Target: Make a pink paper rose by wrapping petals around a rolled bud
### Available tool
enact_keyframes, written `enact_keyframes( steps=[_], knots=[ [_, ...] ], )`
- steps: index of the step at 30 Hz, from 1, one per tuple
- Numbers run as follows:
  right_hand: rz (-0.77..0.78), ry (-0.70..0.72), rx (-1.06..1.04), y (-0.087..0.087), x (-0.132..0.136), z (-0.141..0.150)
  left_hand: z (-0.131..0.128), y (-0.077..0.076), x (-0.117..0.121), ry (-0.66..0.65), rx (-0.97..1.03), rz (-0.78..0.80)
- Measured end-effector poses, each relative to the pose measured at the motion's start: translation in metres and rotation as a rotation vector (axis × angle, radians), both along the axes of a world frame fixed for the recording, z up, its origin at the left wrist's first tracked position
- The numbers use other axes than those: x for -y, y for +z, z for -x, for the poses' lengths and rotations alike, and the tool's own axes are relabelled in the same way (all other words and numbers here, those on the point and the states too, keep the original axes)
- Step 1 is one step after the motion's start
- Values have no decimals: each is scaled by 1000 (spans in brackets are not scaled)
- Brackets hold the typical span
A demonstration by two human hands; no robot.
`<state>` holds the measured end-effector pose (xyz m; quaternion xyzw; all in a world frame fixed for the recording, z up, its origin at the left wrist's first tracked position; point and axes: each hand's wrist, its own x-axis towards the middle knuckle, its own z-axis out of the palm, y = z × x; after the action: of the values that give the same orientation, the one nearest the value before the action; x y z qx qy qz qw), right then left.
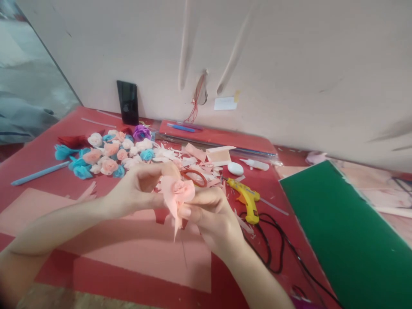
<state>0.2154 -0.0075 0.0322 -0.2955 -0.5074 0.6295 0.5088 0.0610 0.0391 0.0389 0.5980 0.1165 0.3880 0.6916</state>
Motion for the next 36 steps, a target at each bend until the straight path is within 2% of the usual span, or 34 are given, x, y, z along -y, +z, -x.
enact_keyframes(
  steps=[4, 10, 13, 16, 21, 25, 28, 31, 36],
  knots=[
    [8, 8, 18, 1, -1, 1, -2, 0, 0, -32, 38, 82],
    [71, 68, -3, 3, -1, 4, -1, -3, -2, -17, 3, 12],
    [130, 65, -38, 3, 0, 6, -2, -4, -1, -60, 34, 49],
    [138, 48, -48, 1, 0, 7, -2, -5, -3, -21, 68, 42],
    [71, 53, 7, -1, -2, 4, -1, -11, -9, 47, 58, -78],
    [17, 95, 23, -1, -2, 1, 0, -16, -8, 88, 49, -57],
    [-51, 17, 75, 0, 1, 0, -2, -15, -6, 157, 62, -57],
    [-119, -69, 133, 0, 3, 0, -4, -14, -6, 213, 93, -121],
    [-115, -59, 126, -1, 5, 1, -5, -14, -6, 194, 104, -167]
  ],
)
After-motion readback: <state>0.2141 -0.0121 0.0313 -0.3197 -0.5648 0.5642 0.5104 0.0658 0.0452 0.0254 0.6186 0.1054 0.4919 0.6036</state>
